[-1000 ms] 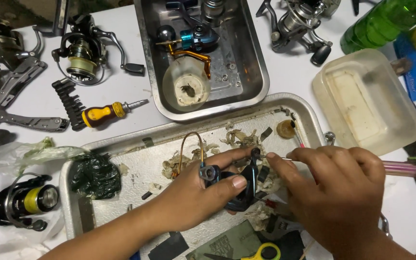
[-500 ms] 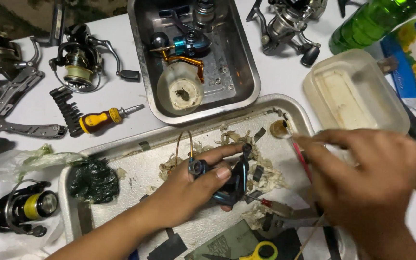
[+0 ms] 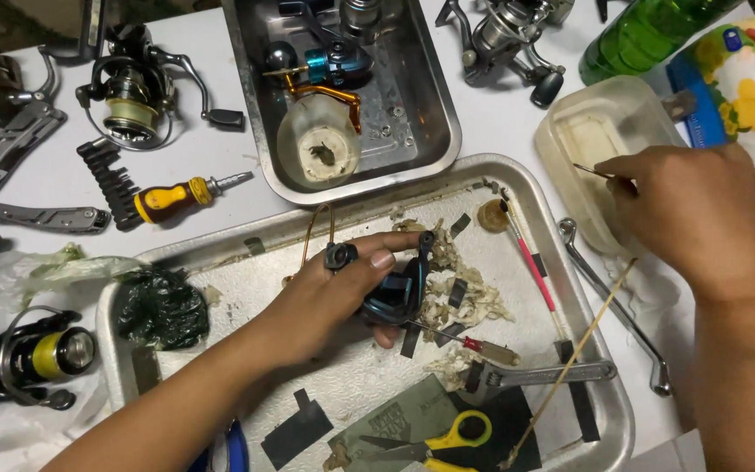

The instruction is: Reassembling the internal mechanical components of a fishing reel, including gears, bearings, and washers, and applying lubricant.

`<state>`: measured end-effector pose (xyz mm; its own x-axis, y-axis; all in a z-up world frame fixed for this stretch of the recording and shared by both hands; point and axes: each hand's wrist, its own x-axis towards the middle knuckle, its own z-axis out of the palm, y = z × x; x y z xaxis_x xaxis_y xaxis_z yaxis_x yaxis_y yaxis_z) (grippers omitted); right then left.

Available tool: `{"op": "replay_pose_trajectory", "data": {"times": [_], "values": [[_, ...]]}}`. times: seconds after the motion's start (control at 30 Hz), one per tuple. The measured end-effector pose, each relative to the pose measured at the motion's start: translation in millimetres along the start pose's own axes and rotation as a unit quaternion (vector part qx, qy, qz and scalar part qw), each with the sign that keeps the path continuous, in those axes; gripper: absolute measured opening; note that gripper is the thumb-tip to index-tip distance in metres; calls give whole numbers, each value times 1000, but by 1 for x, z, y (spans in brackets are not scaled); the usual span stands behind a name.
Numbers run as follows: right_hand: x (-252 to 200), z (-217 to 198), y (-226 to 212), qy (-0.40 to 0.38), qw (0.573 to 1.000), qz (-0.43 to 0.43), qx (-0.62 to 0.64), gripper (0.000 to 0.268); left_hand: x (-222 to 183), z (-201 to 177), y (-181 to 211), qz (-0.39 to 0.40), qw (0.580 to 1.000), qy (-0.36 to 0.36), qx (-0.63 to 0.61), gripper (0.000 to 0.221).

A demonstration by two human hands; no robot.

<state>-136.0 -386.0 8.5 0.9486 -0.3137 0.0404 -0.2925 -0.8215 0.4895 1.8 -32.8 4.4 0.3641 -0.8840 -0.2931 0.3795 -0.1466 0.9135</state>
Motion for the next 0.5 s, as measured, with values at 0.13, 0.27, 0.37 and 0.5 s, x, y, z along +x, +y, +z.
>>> {"op": "replay_pose_trajectory", "data": {"times": [0.13, 0.27, 0.37, 0.5], "values": [[-15, -25, -4, 209, 976, -50, 37, 13, -2, 3, 11, -39, 997, 15, 58, 65], [-22, -75, -55, 141, 938, -180, 259, 15, 0, 1, 10, -33, 999, 25, 34, 58], [-24, -72, -84, 51, 889, -303, 340, 25, -1, 1, 12, -32, 999, 25, -2, 57], [-25, -58, -98, 41, 896, -331, 292, 17, -1, 3, 14, -29, 999, 28, 35, 63]]}}
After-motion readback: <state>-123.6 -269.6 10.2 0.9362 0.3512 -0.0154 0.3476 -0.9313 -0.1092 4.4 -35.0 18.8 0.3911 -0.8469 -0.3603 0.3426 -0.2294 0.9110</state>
